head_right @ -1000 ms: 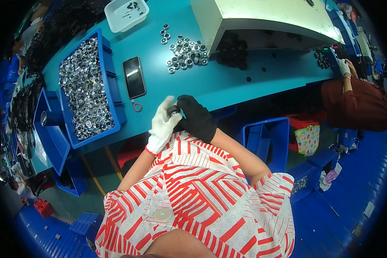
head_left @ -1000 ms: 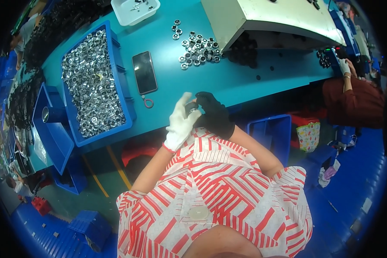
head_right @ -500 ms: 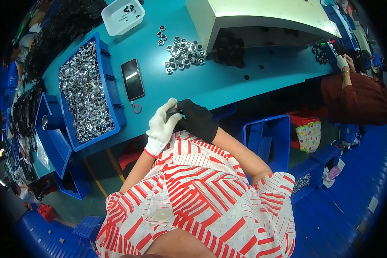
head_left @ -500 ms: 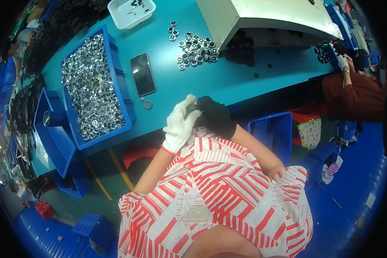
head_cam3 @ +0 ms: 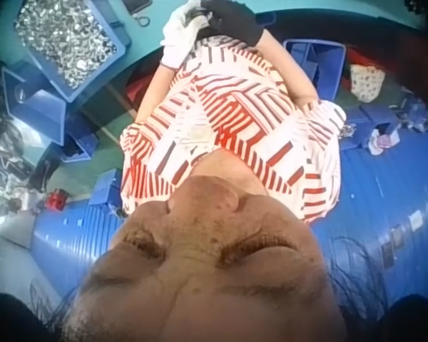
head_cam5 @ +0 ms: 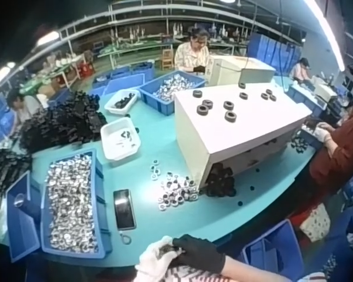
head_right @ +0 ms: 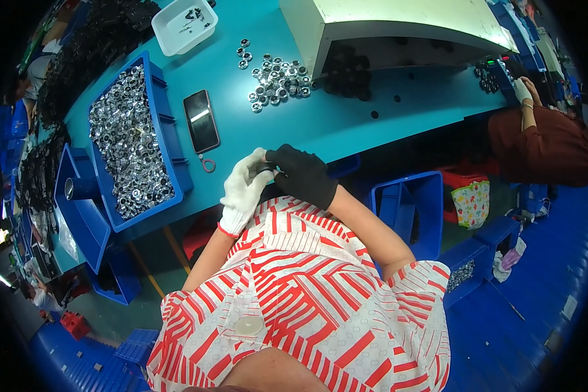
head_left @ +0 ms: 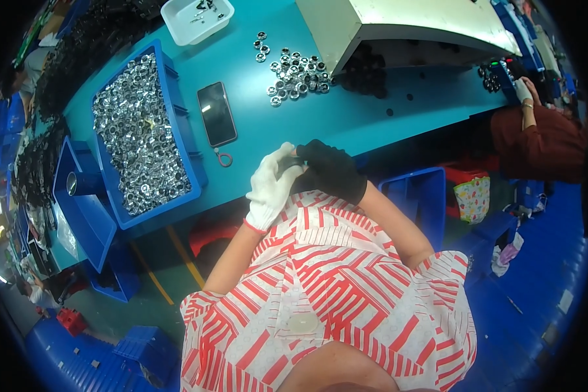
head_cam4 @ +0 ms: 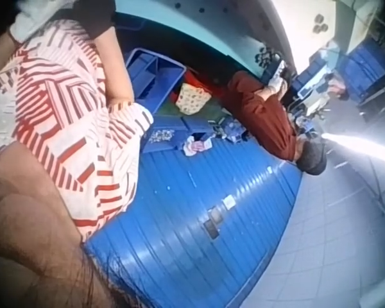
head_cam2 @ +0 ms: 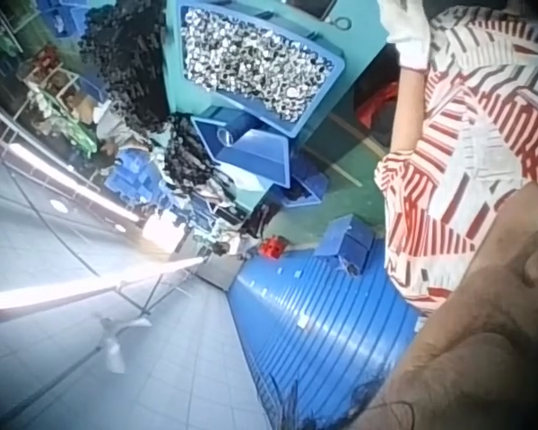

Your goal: Assembling metal washers onto rubber components in a factory setting.

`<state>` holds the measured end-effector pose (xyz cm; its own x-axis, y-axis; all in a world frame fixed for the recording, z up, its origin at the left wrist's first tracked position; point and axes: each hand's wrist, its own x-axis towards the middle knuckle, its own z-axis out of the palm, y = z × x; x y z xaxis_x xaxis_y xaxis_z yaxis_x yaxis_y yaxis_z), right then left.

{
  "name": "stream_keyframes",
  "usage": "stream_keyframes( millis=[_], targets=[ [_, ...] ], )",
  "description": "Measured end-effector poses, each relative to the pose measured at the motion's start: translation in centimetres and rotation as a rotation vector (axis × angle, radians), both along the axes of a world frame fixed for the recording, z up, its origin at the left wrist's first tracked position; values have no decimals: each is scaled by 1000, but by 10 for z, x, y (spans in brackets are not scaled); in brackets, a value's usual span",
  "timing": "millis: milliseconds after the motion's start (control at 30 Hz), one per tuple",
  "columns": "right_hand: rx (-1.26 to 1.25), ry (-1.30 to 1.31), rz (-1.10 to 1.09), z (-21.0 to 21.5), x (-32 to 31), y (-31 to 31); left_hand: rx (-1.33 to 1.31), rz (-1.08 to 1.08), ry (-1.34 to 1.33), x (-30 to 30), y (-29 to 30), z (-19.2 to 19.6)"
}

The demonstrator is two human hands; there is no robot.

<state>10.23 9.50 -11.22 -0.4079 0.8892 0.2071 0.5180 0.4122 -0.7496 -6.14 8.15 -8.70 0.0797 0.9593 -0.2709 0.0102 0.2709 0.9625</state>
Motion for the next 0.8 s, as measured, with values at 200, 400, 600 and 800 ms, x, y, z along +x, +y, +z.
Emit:
stream_keyframes(
  millis=[200, 400, 600, 800],
  targets=[
    [-190, 319, -76, 6, 1, 5, -365, 63, -437, -7, 11, 2],
    [-44, 47, -7, -9, 1, -1, -426, 122, -495, -2, 3, -3],
    [-47, 9, -6, -7, -3, -4, -254, 7, -131, -1, 8, 4],
    [-8, -57, -30, -5, -7, -9, -179, 26, 244, 5, 1, -3]
  ],
)
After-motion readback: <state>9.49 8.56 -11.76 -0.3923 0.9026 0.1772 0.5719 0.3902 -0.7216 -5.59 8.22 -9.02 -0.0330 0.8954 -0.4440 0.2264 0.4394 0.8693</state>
